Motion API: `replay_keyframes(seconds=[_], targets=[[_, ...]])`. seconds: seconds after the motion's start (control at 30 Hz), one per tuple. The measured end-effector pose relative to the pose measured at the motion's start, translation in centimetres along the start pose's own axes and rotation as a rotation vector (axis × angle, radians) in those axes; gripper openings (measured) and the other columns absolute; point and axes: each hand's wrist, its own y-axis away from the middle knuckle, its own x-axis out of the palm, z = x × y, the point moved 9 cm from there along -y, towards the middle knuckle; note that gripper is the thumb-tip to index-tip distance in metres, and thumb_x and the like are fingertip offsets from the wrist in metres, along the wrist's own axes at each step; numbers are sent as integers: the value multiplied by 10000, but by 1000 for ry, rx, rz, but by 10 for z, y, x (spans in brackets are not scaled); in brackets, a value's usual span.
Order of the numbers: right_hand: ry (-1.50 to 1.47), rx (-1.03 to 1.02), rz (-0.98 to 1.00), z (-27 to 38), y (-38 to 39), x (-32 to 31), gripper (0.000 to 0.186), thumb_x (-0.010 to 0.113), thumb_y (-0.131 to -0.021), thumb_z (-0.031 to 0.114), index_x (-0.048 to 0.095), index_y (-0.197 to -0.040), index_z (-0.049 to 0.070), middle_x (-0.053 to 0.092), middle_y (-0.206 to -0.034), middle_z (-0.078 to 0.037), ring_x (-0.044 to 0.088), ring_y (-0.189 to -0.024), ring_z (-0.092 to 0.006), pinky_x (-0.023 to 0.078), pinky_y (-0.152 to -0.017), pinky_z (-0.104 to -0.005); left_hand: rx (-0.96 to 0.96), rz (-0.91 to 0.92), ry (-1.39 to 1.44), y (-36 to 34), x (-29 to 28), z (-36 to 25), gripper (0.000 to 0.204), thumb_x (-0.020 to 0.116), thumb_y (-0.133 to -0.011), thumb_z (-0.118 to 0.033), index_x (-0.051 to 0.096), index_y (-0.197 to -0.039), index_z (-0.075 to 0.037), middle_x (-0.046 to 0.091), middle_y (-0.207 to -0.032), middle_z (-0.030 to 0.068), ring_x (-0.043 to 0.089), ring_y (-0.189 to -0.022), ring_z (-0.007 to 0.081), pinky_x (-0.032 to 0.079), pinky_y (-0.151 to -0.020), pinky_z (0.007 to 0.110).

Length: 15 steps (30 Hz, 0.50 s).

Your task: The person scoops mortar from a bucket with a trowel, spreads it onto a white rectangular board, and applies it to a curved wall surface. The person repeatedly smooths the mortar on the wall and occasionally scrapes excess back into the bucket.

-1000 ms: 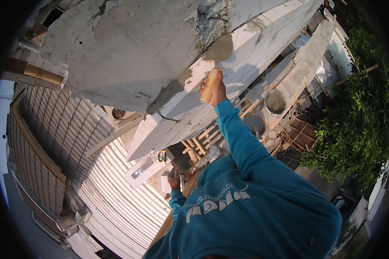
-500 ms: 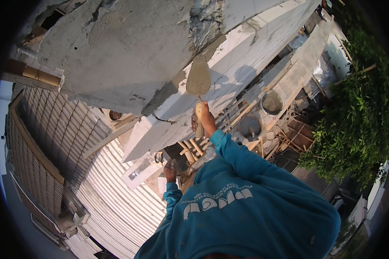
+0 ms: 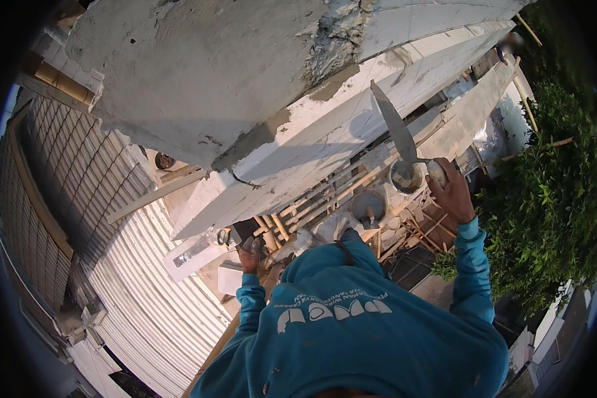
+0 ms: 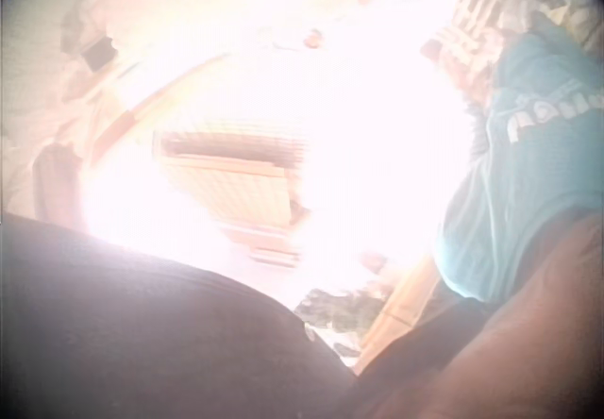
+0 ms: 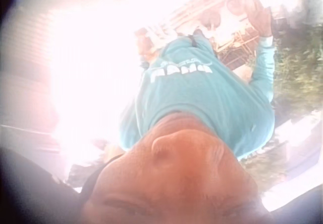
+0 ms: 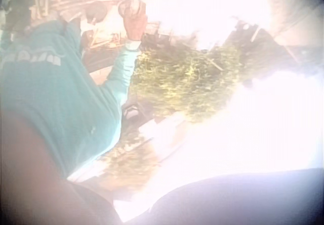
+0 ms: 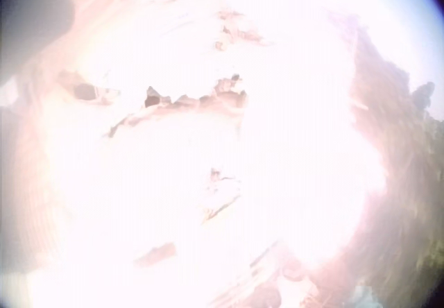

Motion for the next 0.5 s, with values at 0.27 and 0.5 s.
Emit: replay_keyframes(seconds=[0.27,0.5], targets=[[842,-396,-70,-10,-149,-49,325,654,-801,90,579,-1118,102,615,-969,-125,652,-854,-330,541,-691,-431,50,8,93,-3,28,16,438,635,-927,-106,500,-1278,119,626,-1196,201,618,-1062,221,492,-920,293],[908,-536,60,1,-204,-12,327,629,-780,40,585,-1101,82,628,-905,-122,665,-802,-323,549,-665,-410,-40,-4,148,29,44,-23,475,635,-934,-154,490,-1282,136,626,-1195,207,621,-1057,227,491,-927,305]])
